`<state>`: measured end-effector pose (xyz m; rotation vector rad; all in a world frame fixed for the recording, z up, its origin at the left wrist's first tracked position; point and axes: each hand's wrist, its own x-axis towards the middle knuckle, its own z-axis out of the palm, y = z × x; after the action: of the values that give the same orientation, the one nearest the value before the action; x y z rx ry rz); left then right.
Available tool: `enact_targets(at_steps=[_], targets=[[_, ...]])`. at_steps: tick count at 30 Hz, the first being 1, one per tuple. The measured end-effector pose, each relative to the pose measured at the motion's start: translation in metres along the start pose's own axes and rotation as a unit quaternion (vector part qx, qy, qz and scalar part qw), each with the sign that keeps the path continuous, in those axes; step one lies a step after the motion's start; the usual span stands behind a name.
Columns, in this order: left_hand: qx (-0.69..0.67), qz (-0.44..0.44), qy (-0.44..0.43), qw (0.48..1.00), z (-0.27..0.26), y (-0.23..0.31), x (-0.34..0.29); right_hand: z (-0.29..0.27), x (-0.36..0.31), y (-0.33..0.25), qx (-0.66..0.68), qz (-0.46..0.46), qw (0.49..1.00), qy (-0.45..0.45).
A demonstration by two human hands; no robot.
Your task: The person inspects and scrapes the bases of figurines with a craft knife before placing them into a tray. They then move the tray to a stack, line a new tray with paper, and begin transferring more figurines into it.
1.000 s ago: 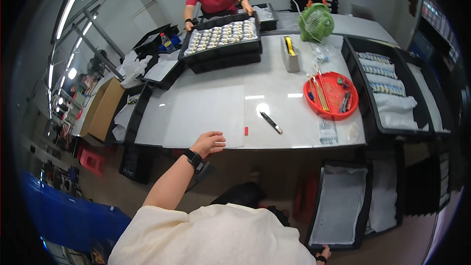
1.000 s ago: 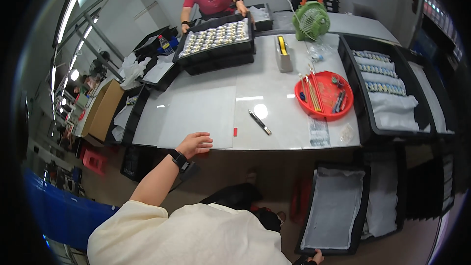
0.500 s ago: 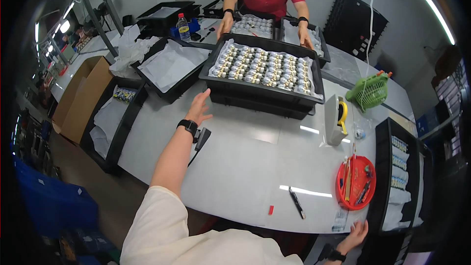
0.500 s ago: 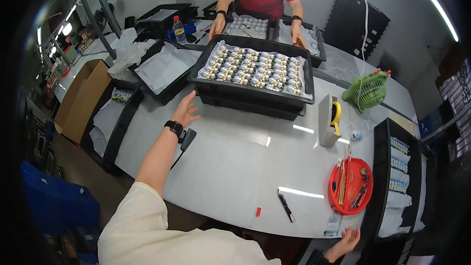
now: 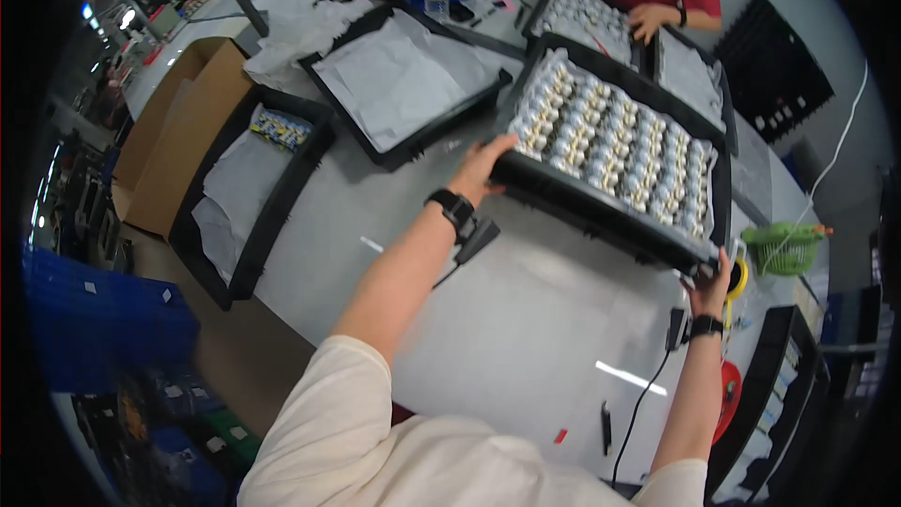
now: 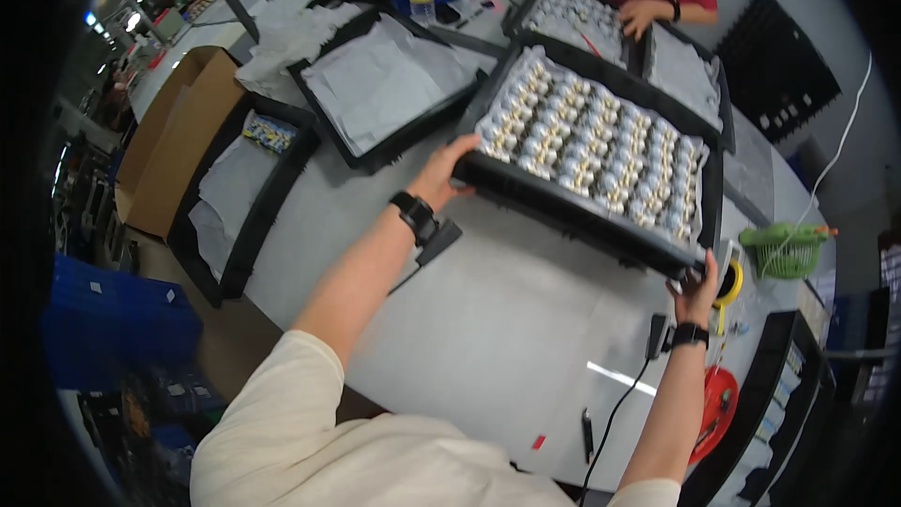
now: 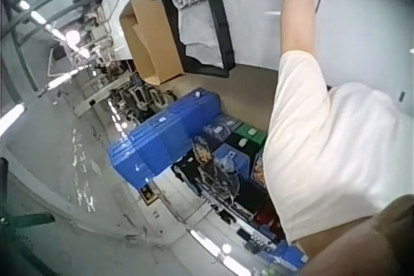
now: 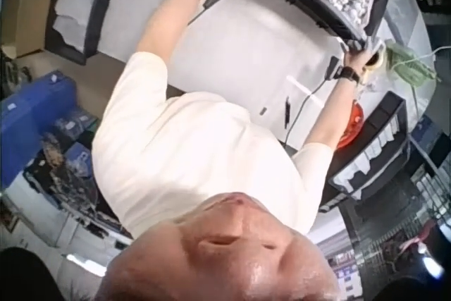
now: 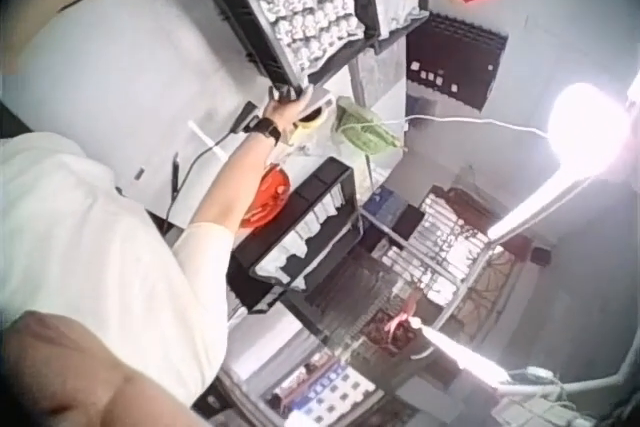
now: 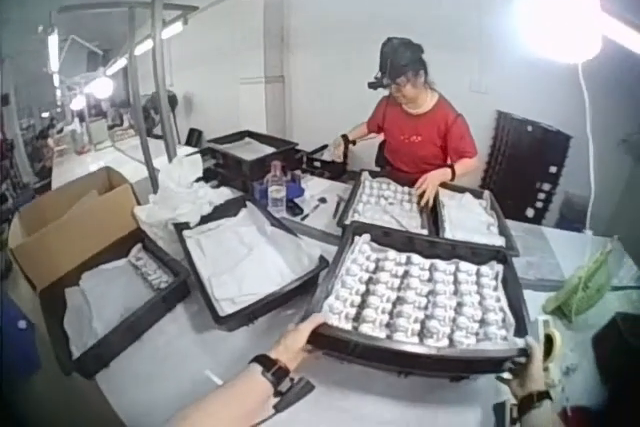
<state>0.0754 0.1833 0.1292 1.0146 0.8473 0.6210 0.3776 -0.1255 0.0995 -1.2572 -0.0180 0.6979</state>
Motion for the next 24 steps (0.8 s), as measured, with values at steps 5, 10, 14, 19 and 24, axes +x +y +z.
enact_targets(at_steps=[5, 10, 14, 19, 24], targets=[[0.035, -0.036, -0.008, 0.999, 0.008, 0.025, 0.012, 0.004, 0.005, -0.010, -0.008, 0.008, 0.998, 0.055], [0.084, -0.066, -0.008, 0.994, 0.012, 0.049, -0.018, 0.012, -0.042, -0.027, -0.024, 0.070, 0.996, 0.048], [0.102, -0.097, 0.008, 0.990, 0.007, 0.075, -0.039, 0.034, -0.080, -0.047, -0.043, 0.088, 0.991, 0.094], [0.077, -0.122, 0.058, 0.988, -0.007, 0.078, -0.040, 0.038, -0.092, -0.055, -0.030, 0.131, 0.989, 0.066], [0.054, -0.109, 0.084, 0.989, -0.004, 0.067, -0.049, 0.032, -0.090, -0.041, -0.037, 0.095, 0.988, 0.113]])
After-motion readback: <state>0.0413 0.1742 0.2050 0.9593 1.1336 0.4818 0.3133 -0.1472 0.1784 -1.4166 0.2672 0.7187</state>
